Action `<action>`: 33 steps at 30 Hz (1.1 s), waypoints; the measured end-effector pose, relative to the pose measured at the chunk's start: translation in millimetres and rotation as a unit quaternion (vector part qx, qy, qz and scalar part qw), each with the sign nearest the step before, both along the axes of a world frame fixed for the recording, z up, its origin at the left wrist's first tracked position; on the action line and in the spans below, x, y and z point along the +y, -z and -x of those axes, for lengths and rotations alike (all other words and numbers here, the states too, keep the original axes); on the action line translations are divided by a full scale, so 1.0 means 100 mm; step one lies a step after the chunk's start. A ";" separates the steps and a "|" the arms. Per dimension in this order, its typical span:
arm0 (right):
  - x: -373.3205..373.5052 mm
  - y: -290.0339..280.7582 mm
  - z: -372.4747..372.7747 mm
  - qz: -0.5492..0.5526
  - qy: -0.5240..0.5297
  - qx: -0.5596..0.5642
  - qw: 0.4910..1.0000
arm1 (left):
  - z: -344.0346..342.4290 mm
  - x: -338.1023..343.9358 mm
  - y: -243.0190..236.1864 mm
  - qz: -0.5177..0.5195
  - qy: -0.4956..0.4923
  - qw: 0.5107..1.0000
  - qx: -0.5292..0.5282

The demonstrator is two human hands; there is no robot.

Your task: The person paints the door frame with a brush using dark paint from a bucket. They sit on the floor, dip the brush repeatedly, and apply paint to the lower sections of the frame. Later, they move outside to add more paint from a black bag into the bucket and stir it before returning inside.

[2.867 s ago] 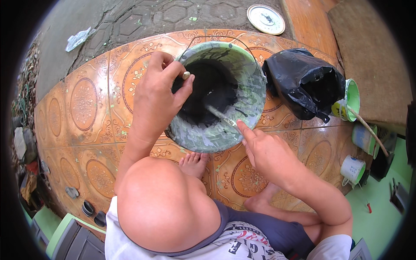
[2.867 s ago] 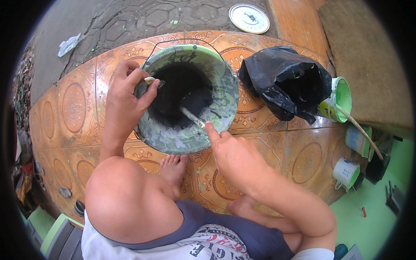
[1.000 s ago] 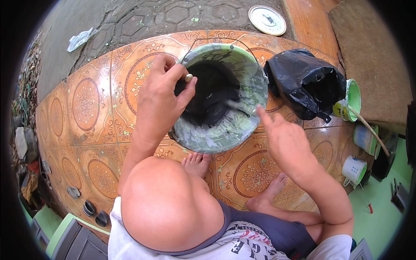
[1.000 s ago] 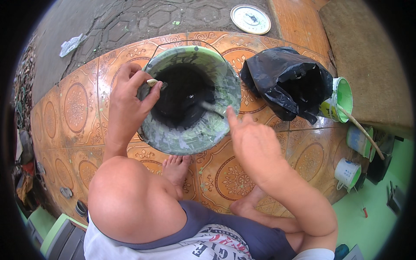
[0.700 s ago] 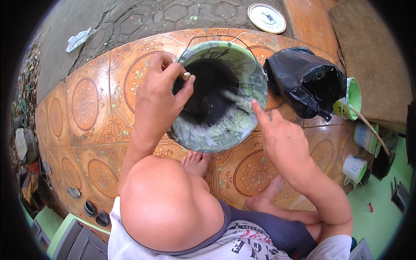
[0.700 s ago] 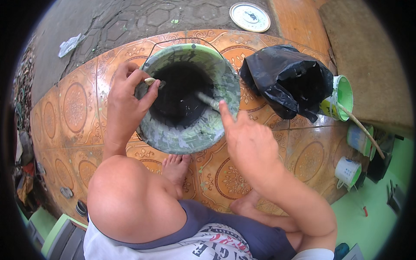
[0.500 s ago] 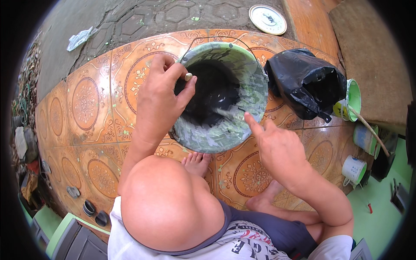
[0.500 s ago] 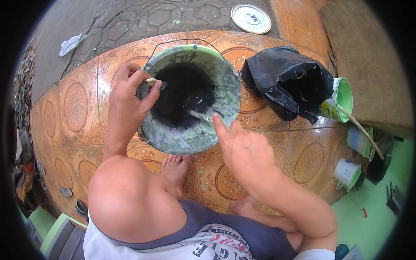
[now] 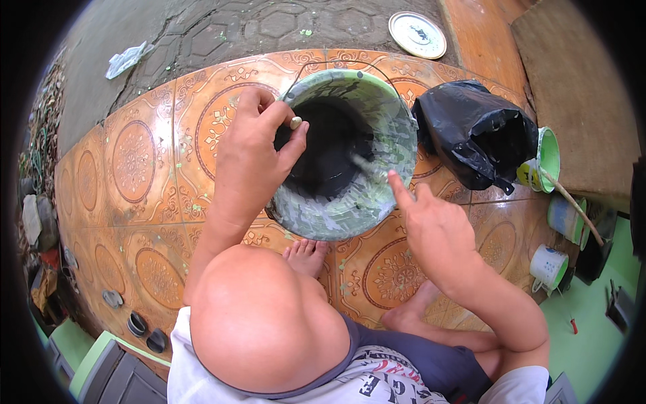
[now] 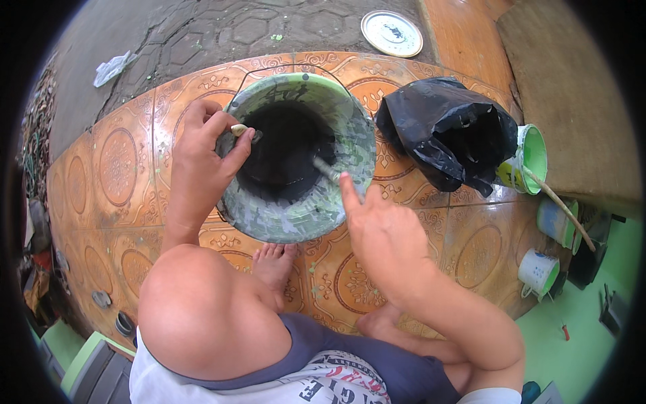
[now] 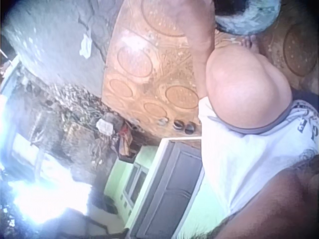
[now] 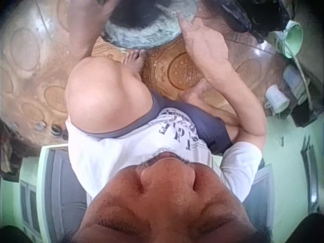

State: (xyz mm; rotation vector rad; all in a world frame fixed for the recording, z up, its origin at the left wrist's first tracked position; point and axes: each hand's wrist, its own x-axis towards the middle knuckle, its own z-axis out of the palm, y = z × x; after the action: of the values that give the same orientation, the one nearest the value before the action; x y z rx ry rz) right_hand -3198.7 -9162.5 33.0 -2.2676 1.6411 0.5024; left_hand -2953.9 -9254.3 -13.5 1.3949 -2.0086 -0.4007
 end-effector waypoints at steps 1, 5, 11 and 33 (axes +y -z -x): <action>-0.03 0.00 -0.02 0.020 -0.005 -0.012 1.000 | -0.01 0.00 -0.01 -0.003 -0.006 1.000 -0.006; -0.26 0.01 -0.06 0.105 -0.007 -0.014 0.994 | -0.03 -0.04 -0.04 0.019 -0.008 1.000 -0.019; -0.04 0.00 -0.10 0.045 -0.036 -0.024 0.998 | -0.05 -0.03 -0.03 0.003 -0.009 1.000 -0.012; -0.16 0.28 -0.01 0.091 0.000 -0.055 0.994 | -0.27 -0.12 0.17 -0.064 -0.059 0.996 -0.029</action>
State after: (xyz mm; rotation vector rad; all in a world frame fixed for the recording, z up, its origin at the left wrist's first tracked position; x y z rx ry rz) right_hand -3197.4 -9178.7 5.1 -2.3763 1.6937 0.2305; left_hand -2926.8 -9266.3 -30.1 1.6128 -1.9638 -0.4482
